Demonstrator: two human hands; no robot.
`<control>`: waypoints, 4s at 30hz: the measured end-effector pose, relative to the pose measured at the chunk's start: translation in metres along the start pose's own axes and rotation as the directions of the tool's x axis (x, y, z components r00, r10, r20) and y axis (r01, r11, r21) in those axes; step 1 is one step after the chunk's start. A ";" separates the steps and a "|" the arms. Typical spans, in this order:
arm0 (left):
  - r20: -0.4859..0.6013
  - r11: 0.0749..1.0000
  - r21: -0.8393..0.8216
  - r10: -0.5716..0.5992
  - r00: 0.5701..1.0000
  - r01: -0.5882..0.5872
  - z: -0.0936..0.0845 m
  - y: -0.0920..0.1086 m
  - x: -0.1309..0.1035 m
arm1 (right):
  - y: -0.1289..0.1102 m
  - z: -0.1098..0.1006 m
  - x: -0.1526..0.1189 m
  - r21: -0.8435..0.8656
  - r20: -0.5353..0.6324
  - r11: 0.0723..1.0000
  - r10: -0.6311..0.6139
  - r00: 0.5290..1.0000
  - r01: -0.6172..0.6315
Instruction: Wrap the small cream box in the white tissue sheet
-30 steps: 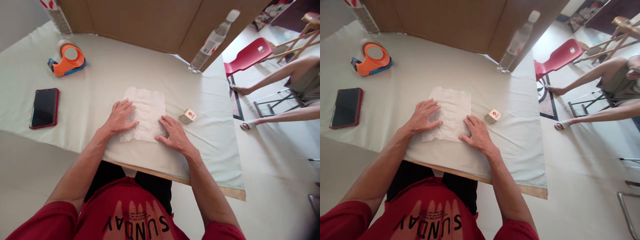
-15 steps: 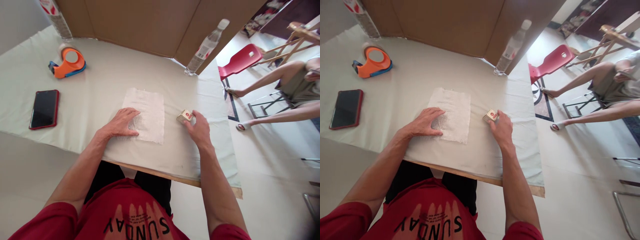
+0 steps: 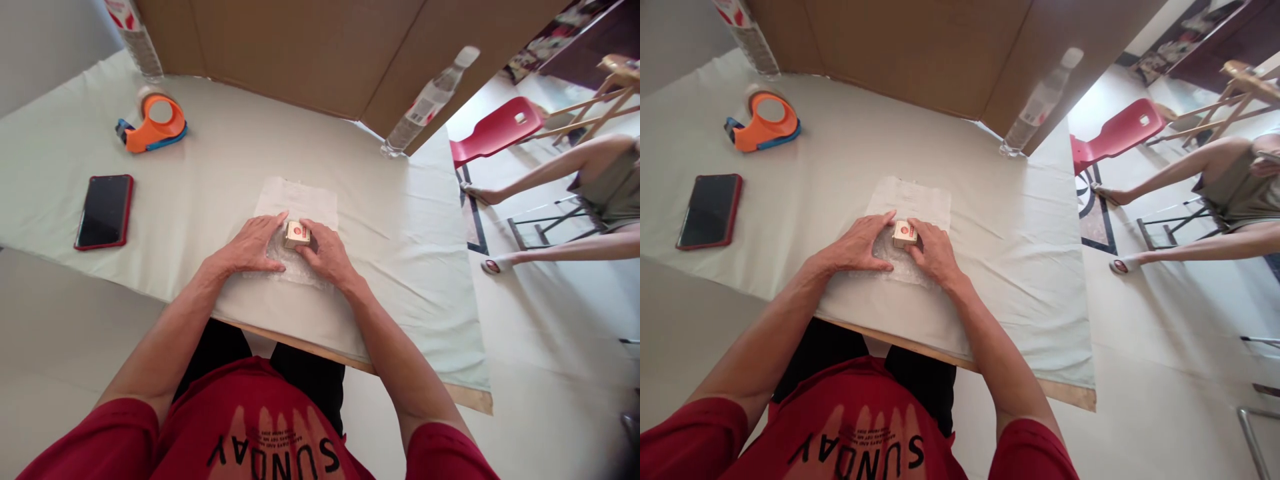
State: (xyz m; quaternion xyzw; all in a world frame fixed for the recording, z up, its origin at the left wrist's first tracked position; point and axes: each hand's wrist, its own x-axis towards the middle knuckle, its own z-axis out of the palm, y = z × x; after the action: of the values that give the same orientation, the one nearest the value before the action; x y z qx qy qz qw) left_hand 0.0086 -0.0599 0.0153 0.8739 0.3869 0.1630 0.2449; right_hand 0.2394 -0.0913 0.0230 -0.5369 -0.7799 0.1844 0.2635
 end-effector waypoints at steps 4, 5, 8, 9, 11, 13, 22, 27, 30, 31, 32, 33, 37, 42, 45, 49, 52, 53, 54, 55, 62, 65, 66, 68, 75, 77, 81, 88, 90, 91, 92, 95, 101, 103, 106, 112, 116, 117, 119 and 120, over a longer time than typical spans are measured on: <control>0.007 1.000 -0.003 0.009 1.000 -0.009 -0.001 0.001 0.000 | 0.012 0.010 -0.001 -0.012 0.046 1.000 -0.003 0.999 0.003; 0.012 1.000 -0.001 0.005 1.000 -0.005 -0.001 0.001 0.000 | 0.013 0.010 -0.003 -0.008 0.037 1.000 -0.011 0.999 0.011; 0.028 1.000 0.005 -0.015 0.999 0.015 -0.002 0.002 -0.001 | 0.013 0.011 -0.005 -0.018 0.006 1.000 -0.020 1.000 0.020; 0.032 1.000 0.006 -0.016 0.999 0.016 -0.003 0.003 -0.001 | 0.012 0.012 -0.005 -0.026 -0.003 0.999 -0.022 1.000 0.022; 0.031 1.000 0.009 -0.013 0.999 0.013 -0.003 0.003 -0.001 | 0.013 0.014 -0.004 -0.036 -0.009 0.999 -0.034 0.999 0.034; 0.024 1.000 0.010 -0.012 1.000 0.012 -0.002 0.002 -0.001 | 0.013 0.016 -0.001 -0.038 -0.002 0.998 -0.049 0.999 0.049; -0.100 0.999 -0.038 0.005 0.995 -0.009 -0.003 0.002 -0.001 | -0.008 -0.022 -0.036 -0.116 -0.005 0.982 -0.147 0.989 0.146; -0.254 0.993 -0.090 0.055 0.966 -0.080 -0.004 0.004 0.001 | -0.019 -0.017 -0.063 -0.323 0.122 0.892 -0.293 0.948 0.317; -0.283 0.983 -0.156 0.052 0.958 -0.099 -0.007 0.008 0.000 | -0.015 -0.003 -0.059 -0.337 -0.011 0.898 -0.305 0.952 0.284; -0.288 0.981 -0.171 0.043 0.957 -0.096 -0.008 0.009 0.000 | -0.014 0.000 -0.055 -0.317 -0.073 0.914 -0.289 0.955 0.252; -0.293 0.979 -0.181 0.037 0.955 -0.093 -0.009 0.010 -0.001 | -0.012 0.000 -0.050 -0.291 -0.128 0.932 -0.262 0.957 0.216; -0.295 0.978 -0.187 0.034 0.955 -0.093 -0.009 0.011 -0.001 | -0.011 0.000 -0.045 -0.264 -0.171 0.948 -0.228 0.959 0.178; -0.329 0.977 -0.188 0.037 0.944 -0.103 -0.005 0.012 0.001 | -0.008 -0.008 -0.027 -0.172 -0.215 0.984 -0.082 0.973 0.045; -0.414 0.957 -0.287 -0.084 0.907 -0.042 0.005 0.018 0.008 | -0.005 -0.012 -0.009 0.001 -0.164 0.998 0.061 0.985 -0.061; -0.405 0.919 -0.393 -0.192 0.894 0.020 0.007 0.025 0.010 | -0.003 -0.016 -0.004 0.088 -0.109 0.995 0.064 0.992 -0.054; -0.358 0.853 -0.511 -0.319 0.878 0.102 0.006 0.033 0.012 | 0.000 -0.023 -0.003 0.139 -0.037 0.990 0.021 0.999 -0.015; -0.327 0.816 -0.566 -0.350 0.878 0.115 0.006 0.033 0.015 | 0.002 -0.025 0.000 0.183 -0.081 0.983 0.042 0.996 -0.027; -0.315 0.805 -0.582 -0.355 0.881 0.116 0.007 0.032 0.017 | 0.002 -0.024 0.002 0.204 -0.107 0.979 0.053 0.993 -0.030; -0.304 0.793 -0.598 -0.359 0.882 0.116 0.007 0.031 0.018 | 0.002 -0.023 0.004 0.232 -0.122 0.972 0.066 0.990 -0.036; -0.296 0.784 -0.610 -0.363 0.883 0.117 0.007 0.030 0.020 | 0.002 -0.021 0.007 0.274 -0.122 0.960 0.086 0.989 -0.049; -0.305 0.775 -0.617 -0.393 0.868 0.134 0.007 0.029 0.024 | 0.002 -0.001 0.017 0.566 -0.056 0.804 0.258 0.965 -0.182; -0.317 0.774 -0.620 -0.400 0.860 0.131 0.008 0.030 0.023 | 0.001 0.004 0.014 0.583 -0.095 0.792 0.285 0.954 -0.179; -0.323 0.773 -0.621 -0.401 0.857 0.128 0.009 0.030 0.023 | 0.001 0.005 0.013 0.590 -0.101 0.787 0.294 0.950 -0.181; -0.331 0.769 -0.628 -0.404 0.853 0.121 0.011 0.029 0.024 | 0.000 0.006 0.012 0.596 -0.107 0.782 0.306 0.946 -0.186; -0.319 0.757 -0.645 -0.396 0.861 0.110 0.012 0.027 0.025 | 0.005 0.008 0.011 0.530 -0.123 0.829 0.284 0.951 -0.179; -0.317 0.752 -0.650 -0.400 0.860 0.110 0.012 0.027 0.025 | 0.003 0.005 0.007 0.375 -0.218 0.919 0.216 0.952 -0.123; -0.324 0.752 -0.652 -0.389 0.862 0.095 0.013 0.027 0.025 | -0.013 -0.001 -0.004 -0.148 -0.360 0.986 -0.131 0.924 0.082; -0.317 0.787 -0.595 -0.415 0.853 0.161 0.010 0.027 0.027 | -0.027 0.012 -0.006 -0.361 -0.054 0.901 -0.279 0.959 0.242; -0.308 0.801 -0.569 -0.417 0.855 0.186 0.004 0.027 0.024 | -0.027 0.013 -0.005 -0.388 -0.043 0.892 -0.271 0.962 0.234; -0.308 0.806 -0.561 -0.418 0.855 0.192 0.001 0.026 0.022 | -0.027 0.013 -0.005 -0.404 -0.044 0.885 -0.271 0.962 0.231; -0.308 0.806 -0.559 -0.419 0.854 0.194 -0.003 0.025 0.020 | -0.028 0.012 -0.005 -0.422 -0.045 0.877 -0.273 0.961 0.229; -0.285 0.793 -0.563 -0.452 0.845 0.234 -0.010 0.021 0.011 | -0.029 0.010 -0.006 -0.469 -0.042 0.852 -0.284 0.958 0.233; -0.242 0.795 -0.475 -0.531 0.812 0.379 -0.014 0.011 0.002 | -0.031 0.012 -0.004 -0.494 -0.023 0.842 -0.261 0.965 0.216; -0.244 0.815 -0.396 -0.538 0.807 0.423 -0.015 0.008 0.003 | -0.032 0.013 -0.002 -0.506 -0.020 0.837 -0.253 0.967 0.208; -0.264 0.851 -0.283 -0.512 0.818 0.442 -0.017 0.004 0.004 | -0.032 0.014 0.000 -0.516 -0.018 0.829 -0.261 0.965 0.215; -0.316 0.854 -0.100 -0.513 0.798 0.510 -0.025 -0.002 0.001 | -0.031 0.015 0.000 -0.557 -0.037 0.795 -0.310 0.950 0.238; -0.233 0.807 -0.108 -0.589 0.774 0.581 -0.037 -0.001 0.002 | -0.030 0.016 0.000 -0.557 -0.044 0.793 -0.324 0.945 0.246; -0.165 0.778 -0.157 -0.628 0.761 0.608 -0.040 -0.001 0.003 | -0.030 0.016 0.000 -0.555 -0.045 0.794 -0.326 0.944 0.247; -0.005 0.689 -0.259 -0.701 0.713 0.676 -0.045 0.000 0.005 | -0.030 0.016 0.000 -0.554 -0.045 0.795 -0.326 0.944 0.248; 0.059 0.646 -0.296 -0.722 0.689 0.703 -0.046 0.000 0.007 | -0.030 0.016 0.000 -0.554 -0.045 0.795 -0.325 0.944 0.248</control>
State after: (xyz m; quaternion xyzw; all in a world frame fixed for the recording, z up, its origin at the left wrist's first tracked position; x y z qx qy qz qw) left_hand -0.0088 -0.0404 0.0538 0.5985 0.6780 0.1376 0.4040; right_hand 0.2073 -0.1019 0.0275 -0.4761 -0.8521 -0.1227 0.1794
